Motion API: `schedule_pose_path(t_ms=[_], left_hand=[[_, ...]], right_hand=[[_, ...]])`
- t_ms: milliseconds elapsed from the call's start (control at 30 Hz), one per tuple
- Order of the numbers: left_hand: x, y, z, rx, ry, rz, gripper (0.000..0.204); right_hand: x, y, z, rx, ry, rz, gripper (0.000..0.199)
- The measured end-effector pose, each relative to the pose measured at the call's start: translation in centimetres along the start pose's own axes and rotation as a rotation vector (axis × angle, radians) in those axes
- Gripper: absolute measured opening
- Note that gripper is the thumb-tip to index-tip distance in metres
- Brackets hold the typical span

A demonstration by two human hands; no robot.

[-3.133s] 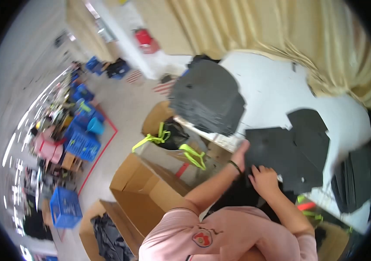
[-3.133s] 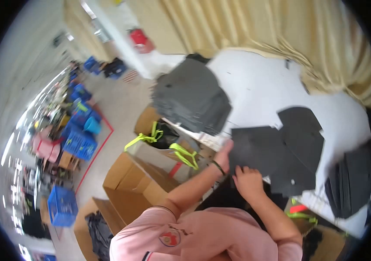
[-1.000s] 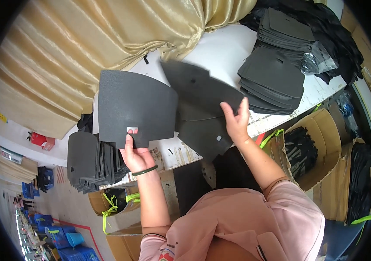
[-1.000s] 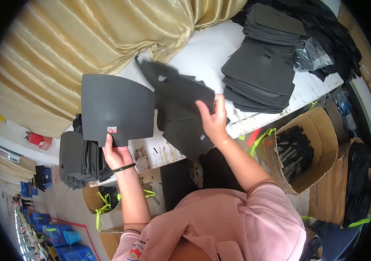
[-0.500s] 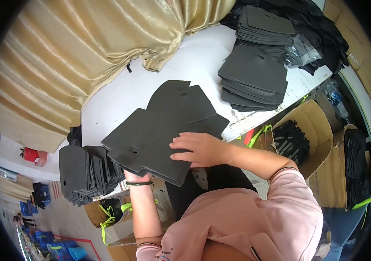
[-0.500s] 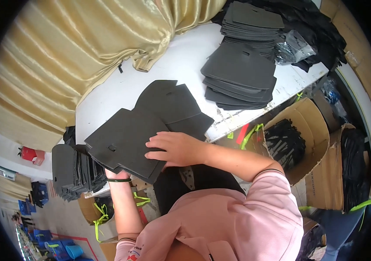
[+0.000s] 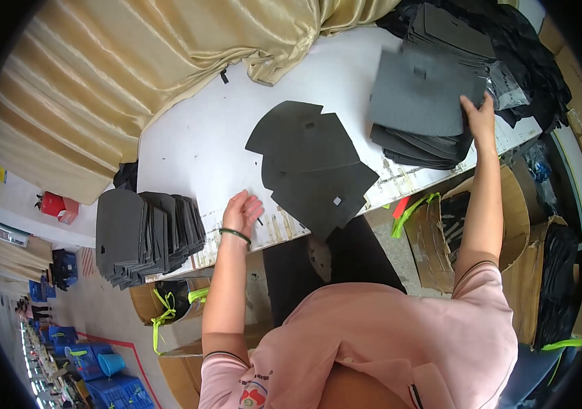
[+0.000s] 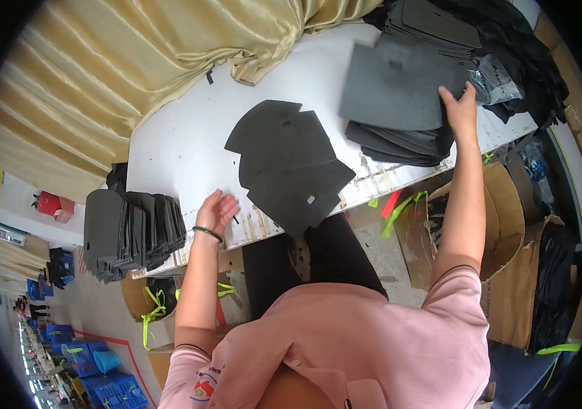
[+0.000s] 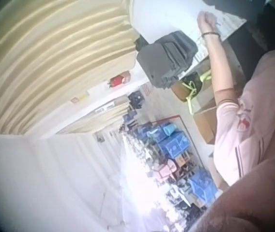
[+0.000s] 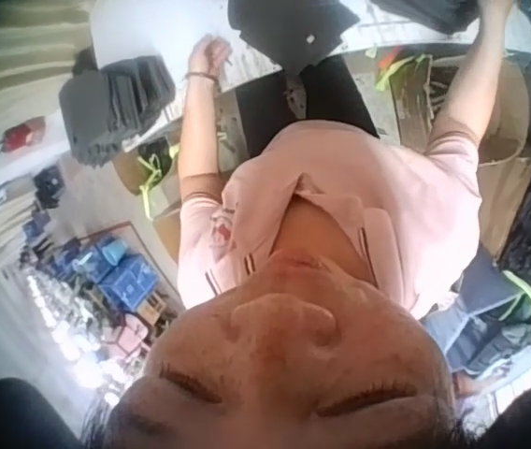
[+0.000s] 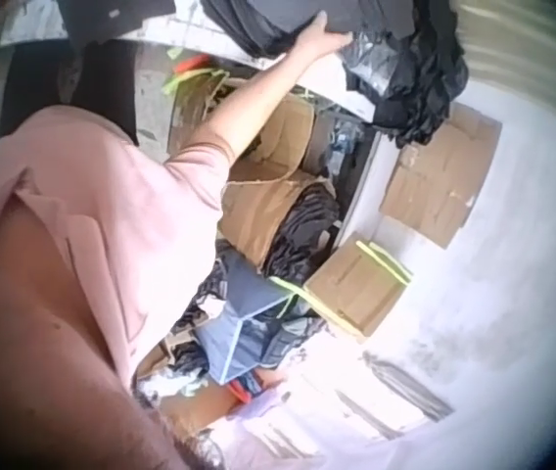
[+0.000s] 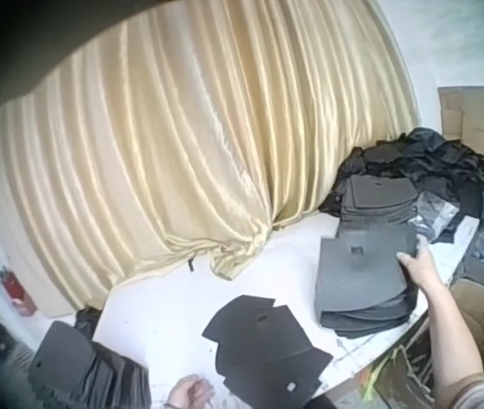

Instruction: Sort and stack flexible dark gray material components on a workbench.

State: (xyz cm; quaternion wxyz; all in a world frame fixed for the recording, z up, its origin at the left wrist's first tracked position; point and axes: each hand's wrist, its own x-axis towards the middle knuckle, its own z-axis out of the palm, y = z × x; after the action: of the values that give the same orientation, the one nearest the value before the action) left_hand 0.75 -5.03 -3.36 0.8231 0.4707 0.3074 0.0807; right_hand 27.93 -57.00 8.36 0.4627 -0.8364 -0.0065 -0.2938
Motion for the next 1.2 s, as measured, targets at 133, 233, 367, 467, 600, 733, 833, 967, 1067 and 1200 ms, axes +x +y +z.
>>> schedule_pose_path(t_ms=[133,233,367,467,600,733,833,967,1067,1200], left_hand=[[-0.5,-0.6,1.3,0.137,0.052,-0.115,0.032],[-0.3,-0.8,1.1,0.225,0.038,-0.069,0.031],[0.7,-1.1,2.4,0.269,0.032,-0.115,0.033],[1.1,-1.2,2.9,0.270,0.023,-0.138,0.031],[3.8,-0.7,1.5,0.308,0.078,-0.040,0.029],[7.6,0.7,3.4,0.484,0.168,0.140,0.032],[10.1,1.1,6.3,0.762,0.160,0.199,0.036],[13.0,0.1,5.1,1.021,0.121,0.340,0.058],[9.3,0.6,9.4,1.284,-0.442,1.035,0.075],[10.0,-0.4,10.4,1.219,0.185,0.318,0.075]], right_hand=[[-5.9,-6.6,1.2,-0.439,0.298,-0.425,0.052],[-14.3,-13.3,4.3,-0.008,-0.225,-0.641,0.045],[-25.1,-11.9,7.3,-0.341,-1.108,-0.878,0.074],[-26.6,-8.5,10.1,-0.432,-0.983,-0.892,0.069],[-25.9,-8.4,9.9,-0.212,-1.055,-0.918,0.064],[-23.9,-10.5,8.3,-0.112,-0.952,-0.929,0.059],[-22.8,-13.2,6.6,-0.061,-0.811,-0.970,0.052],[-19.4,-18.3,3.1,0.197,-0.671,-0.988,0.038],[-14.8,-19.9,-1.4,0.173,-0.335,-1.047,0.033],[-10.1,-18.7,-5.1,0.000,0.063,-0.902,0.031]])
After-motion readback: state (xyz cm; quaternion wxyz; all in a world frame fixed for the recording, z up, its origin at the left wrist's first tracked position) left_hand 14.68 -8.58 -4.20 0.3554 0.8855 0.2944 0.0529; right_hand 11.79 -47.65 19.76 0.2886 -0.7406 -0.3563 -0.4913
